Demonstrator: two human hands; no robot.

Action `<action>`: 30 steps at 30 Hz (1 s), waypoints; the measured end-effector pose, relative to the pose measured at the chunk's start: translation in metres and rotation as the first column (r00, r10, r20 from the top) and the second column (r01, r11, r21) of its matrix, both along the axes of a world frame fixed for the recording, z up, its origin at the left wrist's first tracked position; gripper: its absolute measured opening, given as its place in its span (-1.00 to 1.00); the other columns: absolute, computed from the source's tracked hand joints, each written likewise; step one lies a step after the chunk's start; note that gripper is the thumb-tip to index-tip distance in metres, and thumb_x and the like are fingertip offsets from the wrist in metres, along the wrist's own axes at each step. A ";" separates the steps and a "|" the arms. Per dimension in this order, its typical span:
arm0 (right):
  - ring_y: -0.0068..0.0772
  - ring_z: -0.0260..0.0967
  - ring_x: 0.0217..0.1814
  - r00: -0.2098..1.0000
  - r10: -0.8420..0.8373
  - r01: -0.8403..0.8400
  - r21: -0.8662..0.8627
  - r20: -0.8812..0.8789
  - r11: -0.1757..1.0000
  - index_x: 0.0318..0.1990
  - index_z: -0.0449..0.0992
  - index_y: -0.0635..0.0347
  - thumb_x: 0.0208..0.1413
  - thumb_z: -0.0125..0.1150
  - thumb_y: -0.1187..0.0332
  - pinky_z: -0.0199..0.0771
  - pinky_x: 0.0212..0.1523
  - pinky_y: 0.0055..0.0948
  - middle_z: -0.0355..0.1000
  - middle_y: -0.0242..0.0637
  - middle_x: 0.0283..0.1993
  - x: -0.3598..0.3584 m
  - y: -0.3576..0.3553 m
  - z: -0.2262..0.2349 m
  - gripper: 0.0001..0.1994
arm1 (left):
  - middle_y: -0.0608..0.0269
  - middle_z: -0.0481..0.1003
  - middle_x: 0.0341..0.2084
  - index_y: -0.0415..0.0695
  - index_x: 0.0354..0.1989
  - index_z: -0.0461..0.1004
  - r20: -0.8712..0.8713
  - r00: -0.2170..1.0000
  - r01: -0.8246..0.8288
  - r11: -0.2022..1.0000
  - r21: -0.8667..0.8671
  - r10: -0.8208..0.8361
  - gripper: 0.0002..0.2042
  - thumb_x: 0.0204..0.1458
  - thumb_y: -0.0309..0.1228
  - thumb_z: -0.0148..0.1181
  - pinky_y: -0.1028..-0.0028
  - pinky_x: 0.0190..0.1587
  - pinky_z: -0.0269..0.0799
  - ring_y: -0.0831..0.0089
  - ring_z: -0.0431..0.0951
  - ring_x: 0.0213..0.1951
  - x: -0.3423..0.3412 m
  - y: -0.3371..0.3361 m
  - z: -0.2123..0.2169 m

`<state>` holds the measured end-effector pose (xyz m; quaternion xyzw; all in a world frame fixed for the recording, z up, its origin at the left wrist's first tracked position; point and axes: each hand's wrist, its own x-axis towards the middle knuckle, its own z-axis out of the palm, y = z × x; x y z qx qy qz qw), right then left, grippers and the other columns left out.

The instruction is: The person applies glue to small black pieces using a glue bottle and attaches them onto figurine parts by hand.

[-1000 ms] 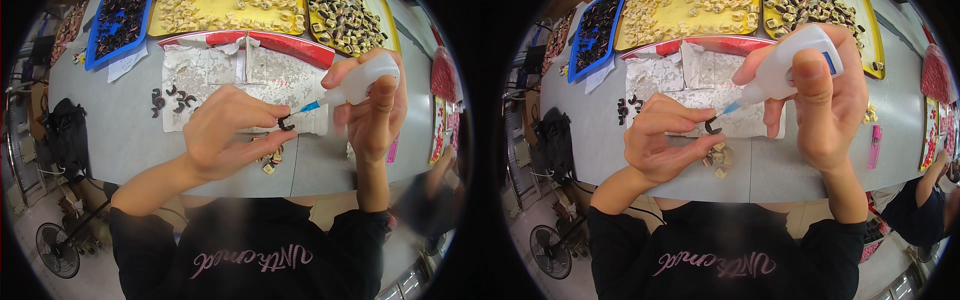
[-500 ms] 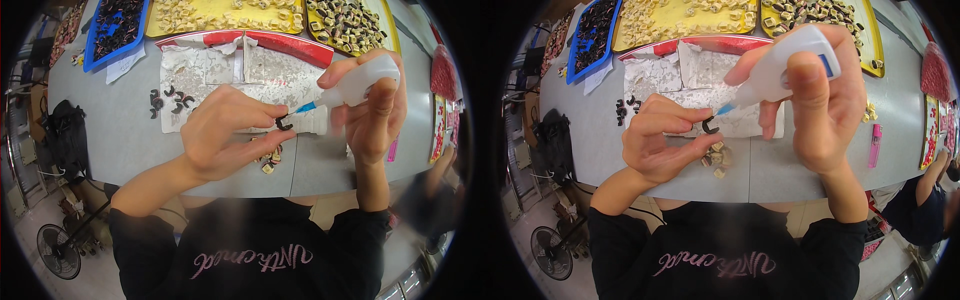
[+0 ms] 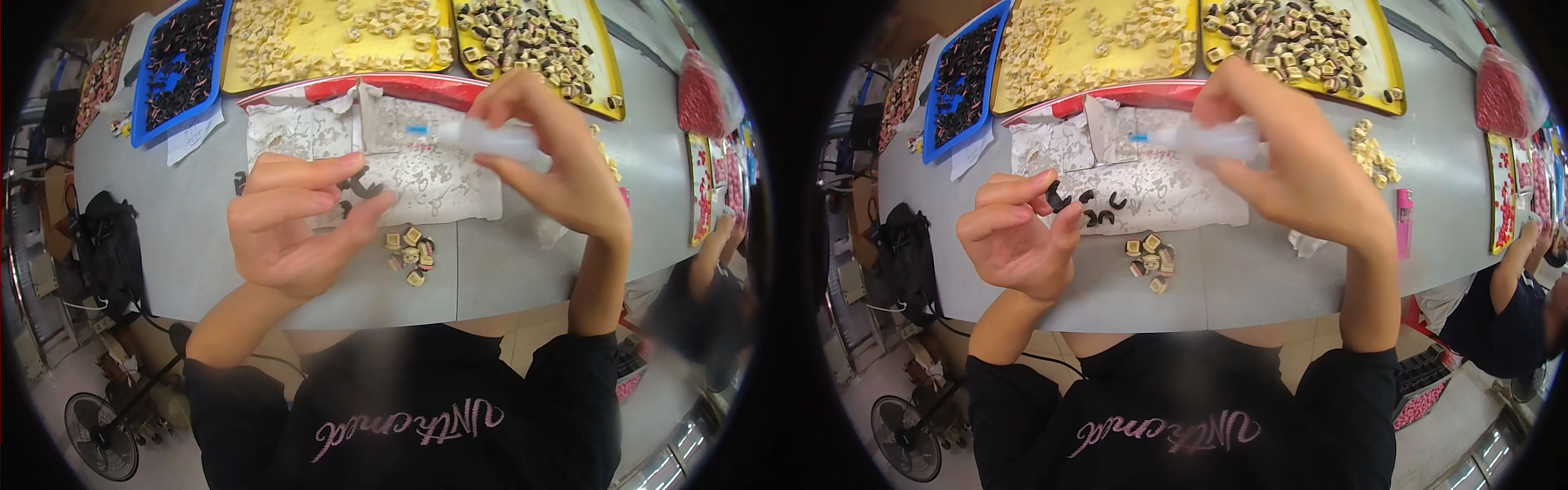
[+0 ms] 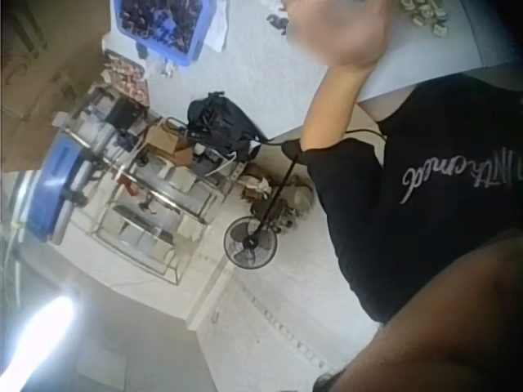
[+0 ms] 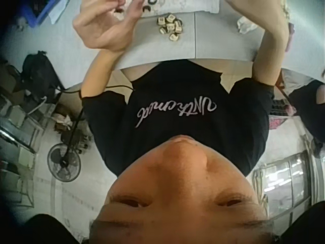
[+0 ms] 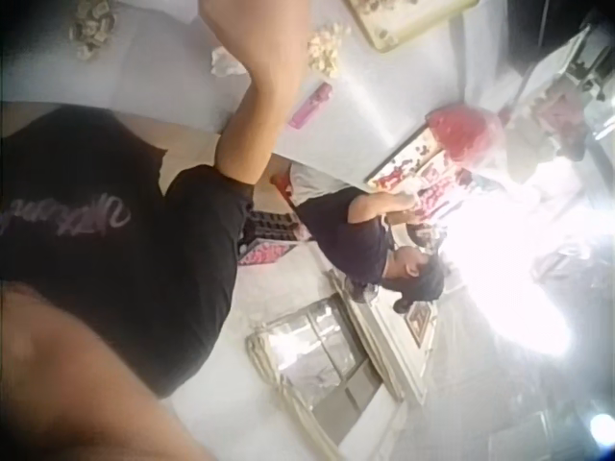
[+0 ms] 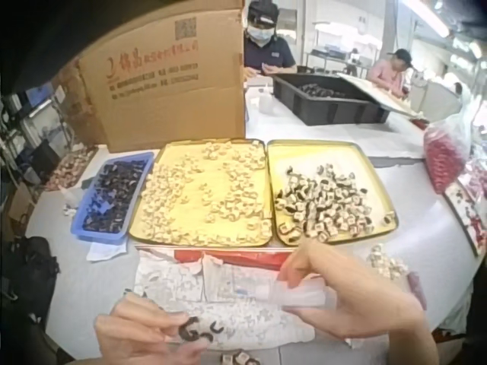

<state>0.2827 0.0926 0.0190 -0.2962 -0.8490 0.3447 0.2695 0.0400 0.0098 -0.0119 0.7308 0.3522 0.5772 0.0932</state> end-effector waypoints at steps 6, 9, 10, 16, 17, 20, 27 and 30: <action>-0.19 0.36 -0.30 0.970 -0.104 0.101 0.026 0.220 0.995 -0.28 0.33 0.29 -0.12 0.37 0.44 0.41 -0.22 -0.39 0.38 -0.17 -0.35 -0.003 -0.005 -0.003 -0.69 | -0.03 0.53 -0.28 -0.18 -0.25 0.29 0.064 0.997 0.035 0.997 -0.071 -0.030 -0.52 -0.32 -0.70 0.46 0.54 -0.35 0.38 0.38 0.49 -0.37 0.006 -0.003 -0.006; -0.26 0.34 -0.42 0.946 -0.255 0.236 0.118 0.198 0.965 -0.39 0.34 0.29 -0.11 0.40 0.31 0.37 -0.36 -0.39 0.37 -0.21 -0.46 0.014 0.005 0.008 -0.68 | 0.00 0.54 -0.29 -0.17 -0.28 0.31 0.039 0.999 0.028 0.994 -0.101 -0.024 -0.55 -0.31 -0.70 0.45 0.54 -0.36 0.37 0.39 0.49 -0.38 0.006 -0.004 -0.005; -0.18 0.36 -0.42 0.918 -0.339 0.310 0.161 0.206 0.937 -0.41 0.33 0.29 -0.08 0.36 0.29 0.36 -0.38 -0.33 0.37 -0.16 -0.46 0.026 0.009 0.017 -0.69 | 0.00 0.54 -0.29 -0.17 -0.28 0.31 0.042 0.999 0.034 0.995 -0.096 -0.030 -0.55 -0.31 -0.70 0.45 0.54 -0.36 0.37 0.39 0.49 -0.38 0.007 -0.004 -0.004; -0.17 0.38 -0.50 0.520 -0.648 0.707 0.144 0.556 0.692 -0.43 0.46 0.35 -0.06 0.32 0.35 0.37 -0.39 -0.31 0.45 -0.09 -0.50 0.089 0.021 0.019 -0.78 | 0.04 0.56 -0.33 -0.16 -0.33 0.34 -0.002 1.000 0.008 0.996 -0.091 -0.008 -0.59 -0.31 -0.67 0.46 0.54 -0.39 0.36 0.40 0.50 -0.41 0.012 0.000 -0.005; -0.17 0.38 -0.50 0.520 -0.648 0.707 0.145 0.556 0.692 -0.43 0.46 0.35 -0.06 0.32 0.35 0.37 -0.39 -0.31 0.45 -0.09 -0.50 0.089 0.022 0.016 -0.78 | 0.05 0.57 -0.34 -0.16 -0.33 0.34 -0.011 1.000 0.006 0.996 -0.088 -0.007 -0.60 -0.30 -0.66 0.46 0.54 -0.41 0.36 0.39 0.51 -0.41 0.013 0.001 -0.006; -0.15 0.43 -0.42 0.574 -0.593 0.665 0.102 0.565 0.740 -0.38 0.50 0.38 -0.07 0.28 0.42 0.40 -0.34 -0.28 0.48 -0.06 -0.44 0.084 0.024 0.008 -0.83 | 0.06 0.57 -0.36 -0.17 -0.35 0.36 -0.039 0.999 0.003 0.996 -0.091 -0.007 -0.62 -0.30 -0.64 0.47 0.54 -0.43 0.36 0.38 0.52 -0.42 0.013 0.000 -0.005; -0.23 0.44 -0.32 0.631 -0.558 0.591 0.131 0.539 0.796 -0.33 0.48 0.36 -0.11 0.25 0.55 0.41 -0.28 -0.33 0.48 -0.11 -0.39 0.070 0.020 0.007 -0.85 | 0.09 0.57 -0.38 -0.18 -0.39 0.41 -0.030 1.000 0.001 0.996 -0.084 -0.004 -0.66 -0.32 -0.62 0.47 0.53 -0.44 0.37 0.35 0.54 -0.43 0.013 0.002 -0.006; -0.38 0.41 -0.34 0.769 -0.517 0.523 0.096 0.376 0.847 -0.31 0.47 0.35 -0.08 0.26 0.57 0.40 -0.30 -0.44 0.45 -0.21 -0.42 0.062 0.022 0.009 -0.85 | 0.12 0.57 -0.39 -0.17 -0.41 0.42 -0.007 1.000 0.016 0.997 -0.072 -0.017 -0.69 -0.31 -0.62 0.46 0.52 -0.44 0.38 0.36 0.55 -0.42 0.014 0.002 -0.006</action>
